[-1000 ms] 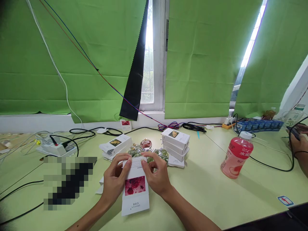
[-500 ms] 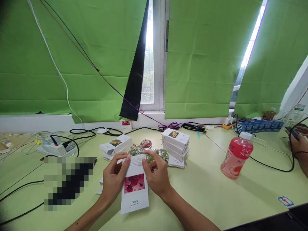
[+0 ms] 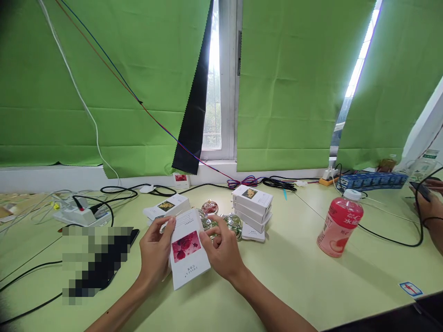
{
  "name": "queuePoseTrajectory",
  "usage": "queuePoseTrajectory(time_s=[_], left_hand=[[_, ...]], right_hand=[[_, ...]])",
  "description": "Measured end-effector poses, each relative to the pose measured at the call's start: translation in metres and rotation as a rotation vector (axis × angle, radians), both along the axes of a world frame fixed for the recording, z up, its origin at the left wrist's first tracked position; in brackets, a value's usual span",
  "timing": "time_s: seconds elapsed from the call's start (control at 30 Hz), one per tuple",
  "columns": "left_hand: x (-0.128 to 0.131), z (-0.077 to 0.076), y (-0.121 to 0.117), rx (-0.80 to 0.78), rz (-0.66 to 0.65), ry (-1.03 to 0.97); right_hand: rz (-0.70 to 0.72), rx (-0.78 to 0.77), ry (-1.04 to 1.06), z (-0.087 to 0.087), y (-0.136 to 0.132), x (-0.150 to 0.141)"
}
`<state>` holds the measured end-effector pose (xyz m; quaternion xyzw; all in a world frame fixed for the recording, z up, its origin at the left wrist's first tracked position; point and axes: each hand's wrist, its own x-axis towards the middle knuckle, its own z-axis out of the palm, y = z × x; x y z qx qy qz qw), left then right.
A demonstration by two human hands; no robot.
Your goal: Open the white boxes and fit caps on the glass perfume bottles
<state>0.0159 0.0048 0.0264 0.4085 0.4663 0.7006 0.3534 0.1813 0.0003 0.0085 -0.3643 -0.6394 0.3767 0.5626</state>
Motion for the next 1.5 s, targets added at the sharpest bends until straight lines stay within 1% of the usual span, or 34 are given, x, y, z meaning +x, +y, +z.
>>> queuePoseTrajectory(time_s=[0.1, 0.23, 0.33, 0.43, 0.57, 0.67, 0.77, 0.83, 0.93, 1.0, 1.13, 1.27, 1.4, 1.5], left_hand=[[0.0, -0.001, 0.001, 0.001, 0.004, 0.002], [-0.001, -0.003, 0.001, 0.02, 0.023, 0.053], [-0.001, -0.002, 0.0, 0.045, 0.021, 0.099], [0.0, 0.0, -0.001, 0.023, -0.017, 0.089], [0.002, 0.003, -0.002, 0.043, -0.014, 0.121], [0.002, 0.001, -0.004, 0.121, -0.021, 0.225], [0.0, -0.004, -0.008, 0.251, -0.056, 0.41], [-0.002, -0.008, -0.012, 0.369, -0.086, 0.568], [-0.005, -0.01, -0.017, 0.601, -0.101, 0.82], [-0.005, -0.009, -0.018, 0.687, -0.118, 0.917], [-0.005, -0.008, -0.019, 0.713, -0.13, 0.962], [-0.005, -0.01, -0.019, 0.742, -0.133, 0.969], [-0.005, -0.012, -0.018, 0.797, -0.087, 0.957], [-0.005, -0.011, -0.017, 0.828, -0.031, 0.94]], right_hand=[[0.043, -0.029, 0.002, 0.001, 0.0, 0.0], [0.057, -0.045, 0.049, 0.001, 0.0, -0.001], [0.061, -0.07, 0.113, 0.001, 0.0, -0.001], [0.066, -0.126, 0.195, 0.001, 0.002, 0.0], [0.016, -0.176, 0.323, 0.006, 0.005, 0.001], [-0.033, -0.231, 0.383, 0.01, 0.006, 0.002], [-0.05, -0.301, 0.417, 0.01, 0.006, 0.004], [-0.042, -0.333, 0.448, 0.008, 0.007, 0.004], [-0.023, -0.334, 0.485, 0.005, 0.008, 0.004], [-0.001, -0.31, 0.502, 0.004, 0.008, 0.004], [0.04, -0.278, 0.543, 0.005, 0.008, 0.003], [0.072, -0.246, 0.561, 0.006, 0.007, 0.001], [0.091, -0.222, 0.572, 0.007, 0.008, 0.0], [0.058, -0.206, 0.55, 0.008, 0.008, 0.0]])
